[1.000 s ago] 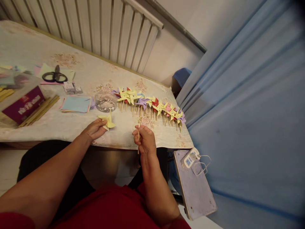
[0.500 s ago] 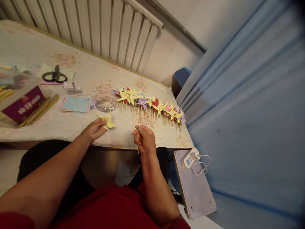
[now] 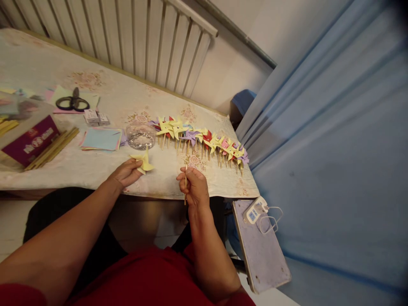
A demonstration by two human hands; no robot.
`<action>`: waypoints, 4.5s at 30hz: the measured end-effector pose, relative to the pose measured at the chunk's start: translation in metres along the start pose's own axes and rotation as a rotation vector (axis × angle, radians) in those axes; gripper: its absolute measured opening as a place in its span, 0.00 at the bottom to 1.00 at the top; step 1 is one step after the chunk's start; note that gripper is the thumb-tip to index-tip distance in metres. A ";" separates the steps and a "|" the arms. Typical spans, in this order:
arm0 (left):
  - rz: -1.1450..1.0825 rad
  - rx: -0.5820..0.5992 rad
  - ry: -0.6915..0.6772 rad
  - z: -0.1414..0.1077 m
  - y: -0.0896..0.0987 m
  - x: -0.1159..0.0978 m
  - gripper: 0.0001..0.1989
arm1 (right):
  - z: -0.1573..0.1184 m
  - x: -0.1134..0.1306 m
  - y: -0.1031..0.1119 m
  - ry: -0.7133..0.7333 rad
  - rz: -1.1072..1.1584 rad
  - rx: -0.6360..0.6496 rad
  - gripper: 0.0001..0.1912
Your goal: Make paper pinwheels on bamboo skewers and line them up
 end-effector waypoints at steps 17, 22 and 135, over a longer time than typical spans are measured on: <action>-0.049 -0.070 0.066 -0.019 -0.013 -0.010 0.12 | -0.007 0.001 0.003 0.037 0.006 0.005 0.15; -0.152 -0.023 0.067 -0.042 -0.037 -0.022 0.09 | -0.011 0.001 0.001 0.037 0.044 0.008 0.13; -0.489 0.438 0.205 -0.123 -0.118 -0.037 0.19 | -0.054 -0.036 -0.042 0.035 -0.135 -0.011 0.07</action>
Point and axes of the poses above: each hand's wrist, its own z-axis towards the middle knuckle, its own y-axis out of the back of the hand, x = y × z, the point moved 1 cm from there along z, towards the middle knuckle, and after that the axes turned 12 degrees about -y, right-handed, at the moved point
